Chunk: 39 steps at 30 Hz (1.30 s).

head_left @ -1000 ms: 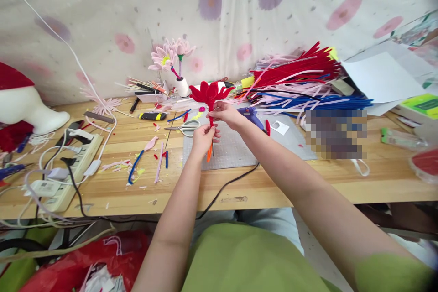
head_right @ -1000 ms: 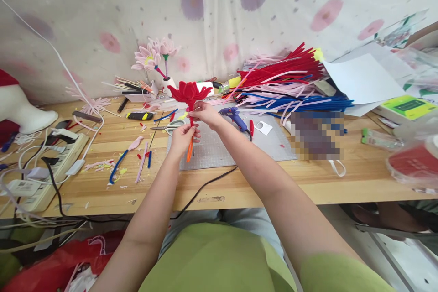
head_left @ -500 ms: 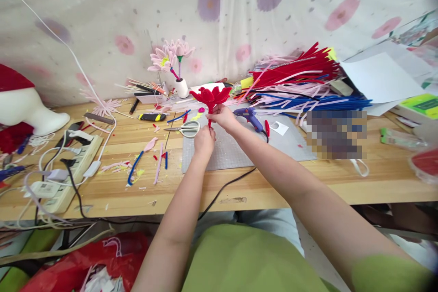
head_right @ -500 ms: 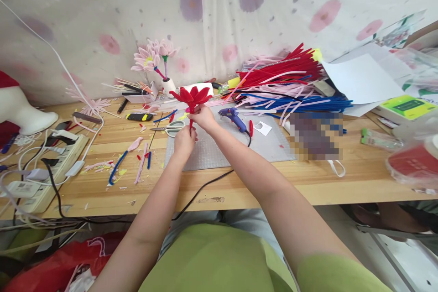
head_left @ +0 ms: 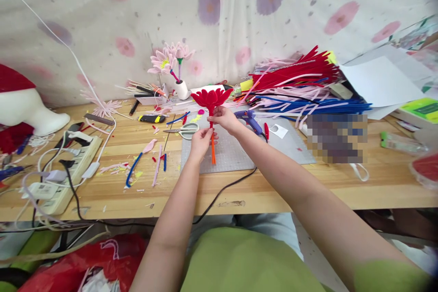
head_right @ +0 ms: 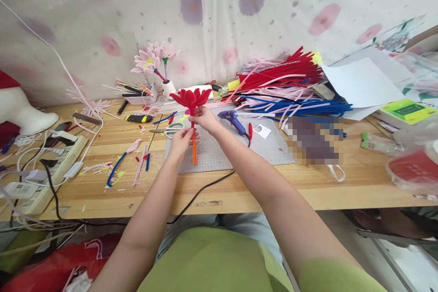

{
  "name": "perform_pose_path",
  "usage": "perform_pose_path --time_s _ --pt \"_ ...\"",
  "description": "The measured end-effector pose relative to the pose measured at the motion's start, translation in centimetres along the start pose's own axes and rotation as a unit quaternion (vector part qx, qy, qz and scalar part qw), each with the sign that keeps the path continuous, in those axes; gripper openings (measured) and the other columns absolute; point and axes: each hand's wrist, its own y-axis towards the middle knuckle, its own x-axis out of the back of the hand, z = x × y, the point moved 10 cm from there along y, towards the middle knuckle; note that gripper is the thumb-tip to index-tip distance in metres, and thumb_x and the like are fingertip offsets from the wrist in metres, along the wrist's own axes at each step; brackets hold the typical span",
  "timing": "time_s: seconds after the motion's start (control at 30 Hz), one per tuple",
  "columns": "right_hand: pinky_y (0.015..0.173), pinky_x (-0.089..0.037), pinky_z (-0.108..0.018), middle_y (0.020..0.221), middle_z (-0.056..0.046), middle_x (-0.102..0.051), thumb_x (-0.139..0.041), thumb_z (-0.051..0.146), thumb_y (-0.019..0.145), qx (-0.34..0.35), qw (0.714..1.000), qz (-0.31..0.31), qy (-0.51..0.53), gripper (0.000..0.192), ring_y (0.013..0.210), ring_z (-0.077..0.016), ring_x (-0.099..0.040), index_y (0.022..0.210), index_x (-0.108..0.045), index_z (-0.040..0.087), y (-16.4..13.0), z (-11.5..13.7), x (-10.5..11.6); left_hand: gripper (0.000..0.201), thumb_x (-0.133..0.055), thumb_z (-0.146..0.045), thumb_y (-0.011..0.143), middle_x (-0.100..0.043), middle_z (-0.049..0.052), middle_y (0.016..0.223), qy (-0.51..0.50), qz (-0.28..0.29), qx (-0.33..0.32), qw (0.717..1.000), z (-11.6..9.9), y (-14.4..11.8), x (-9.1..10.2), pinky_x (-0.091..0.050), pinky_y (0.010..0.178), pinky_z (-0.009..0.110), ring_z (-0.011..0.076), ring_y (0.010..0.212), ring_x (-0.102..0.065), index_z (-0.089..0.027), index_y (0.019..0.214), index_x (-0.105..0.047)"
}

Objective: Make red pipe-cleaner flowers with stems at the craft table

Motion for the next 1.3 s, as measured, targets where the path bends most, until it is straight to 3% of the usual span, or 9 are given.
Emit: perform_pose_path --time_s 0.13,0.27,0.43,0.53,0.63,0.7,0.8,1.0,1.3 --pt "0.058 -0.046 -0.025 0.056 0.004 -0.054 -0.067 0.011 0.059 0.001 1.000 -0.009 -0.022 0.023 0.054 -0.0089 -0.052 0.067 -0.046 0.017 0.4 -0.6 0.2 0.013 -0.050 -0.022 0.080 -0.066 0.006 0.075 0.161 0.002 -0.075 0.984 -1.2 0.2 0.0 -0.048 0.063 0.028 0.0146 0.063 -0.063 -0.013 0.085 -0.057" --pt "0.061 -0.047 -0.027 0.056 0.004 -0.054 -0.067 0.012 0.059 0.007 0.997 -0.030 -0.070 0.024 0.056 -0.0103 -0.053 0.067 -0.045 0.017 1.1 -0.9 0.4 0.016 -0.043 -0.020 0.082 -0.067 0.009 0.076 0.397 -0.039 -0.154 0.904 -3.3 -0.3 -0.6 -0.045 0.073 0.033 0.0197 0.073 -0.064 -0.015 0.085 -0.059" --pt "0.067 -0.047 -0.030 0.059 0.005 -0.053 -0.067 0.015 0.059 0.024 0.986 -0.056 -0.154 0.023 0.057 -0.0109 -0.053 0.067 -0.046 0.018 1.5 -0.2 0.1 0.019 -0.040 -0.016 0.082 -0.066 0.013 0.078 0.487 -0.115 -0.141 0.854 -4.0 -0.6 -0.4 -0.042 0.076 0.035 0.0236 0.085 -0.062 -0.014 0.083 -0.059" --pt "0.068 -0.047 -0.030 0.062 0.004 -0.054 -0.068 0.017 0.058 0.016 0.985 -0.050 -0.162 0.023 0.059 -0.0107 -0.053 0.069 -0.047 0.018 1.6 -0.4 -0.1 0.017 -0.042 -0.019 0.082 -0.066 0.011 0.075 0.405 -0.123 -0.124 0.897 -3.2 -0.2 0.1 -0.044 0.075 0.035 0.0216 0.078 -0.063 -0.014 0.082 -0.058" --pt "0.065 -0.047 -0.028 0.060 0.005 -0.054 -0.068 0.015 0.058 -0.010 0.992 -0.025 -0.125 0.024 0.058 -0.0103 -0.054 0.070 -0.047 0.017 1.8 -1.3 -0.3 0.013 -0.047 -0.021 0.082 -0.066 0.007 0.075 0.192 -0.072 -0.061 0.977 -0.7 0.3 0.3 -0.048 0.068 0.032 0.0166 0.066 -0.064 -0.014 0.083 -0.057" --pt "0.062 -0.046 -0.025 0.057 0.005 -0.054 -0.068 0.012 0.059 -0.037 0.997 0.004 -0.069 0.024 0.058 -0.0098 -0.055 0.070 -0.047 0.017 1.6 -2.2 -0.5 0.008 -0.054 -0.019 0.078 -0.067 0.006 0.075 0.057 -0.027 0.008 0.998 1.2 0.3 -0.1 -0.050 0.065 0.030 0.0146 0.064 -0.064 -0.013 0.083 -0.058" --pt "0.060 -0.045 -0.022 0.059 0.003 -0.058 -0.069 0.012 0.058 -0.084 0.994 0.057 0.038 0.025 0.059 -0.0095 -0.058 0.070 -0.047 0.016 1.0 -3.5 -1.0 0.013 -0.065 -0.020 0.071 -0.066 0.005 0.070 -0.027 0.017 0.084 0.996 3.0 -0.2 -0.5 -0.052 0.062 0.028 0.0137 0.063 -0.064 -0.011 0.077 -0.059" --pt "0.065 -0.047 -0.023 0.070 0.001 -0.066 -0.077 0.027 0.052 -0.106 0.970 0.156 0.153 0.037 0.065 -0.0095 -0.061 0.077 -0.051 0.018 -0.2 -4.2 -2.2 0.019 -0.071 -0.021 0.066 -0.066 0.007 0.071 -0.052 0.047 0.108 0.992 3.7 -0.5 0.2 -0.051 0.057 0.023 0.0118 0.060 -0.063 -0.009 0.077 -0.061" --pt "0.061 -0.047 -0.021 0.069 0.001 -0.066 -0.075 0.026 0.057 -0.091 0.978 0.115 0.147 0.033 0.057 -0.0074 -0.058 0.076 -0.050 0.017 0.2 -3.8 -2.8 0.018 -0.065 -0.027 0.072 -0.058 -0.002 0.063 -0.100 0.080 0.096 0.987 2.6 -0.1 0.8 -0.047 0.049 0.019 0.0045 0.048 -0.052 -0.013 0.083 -0.063"
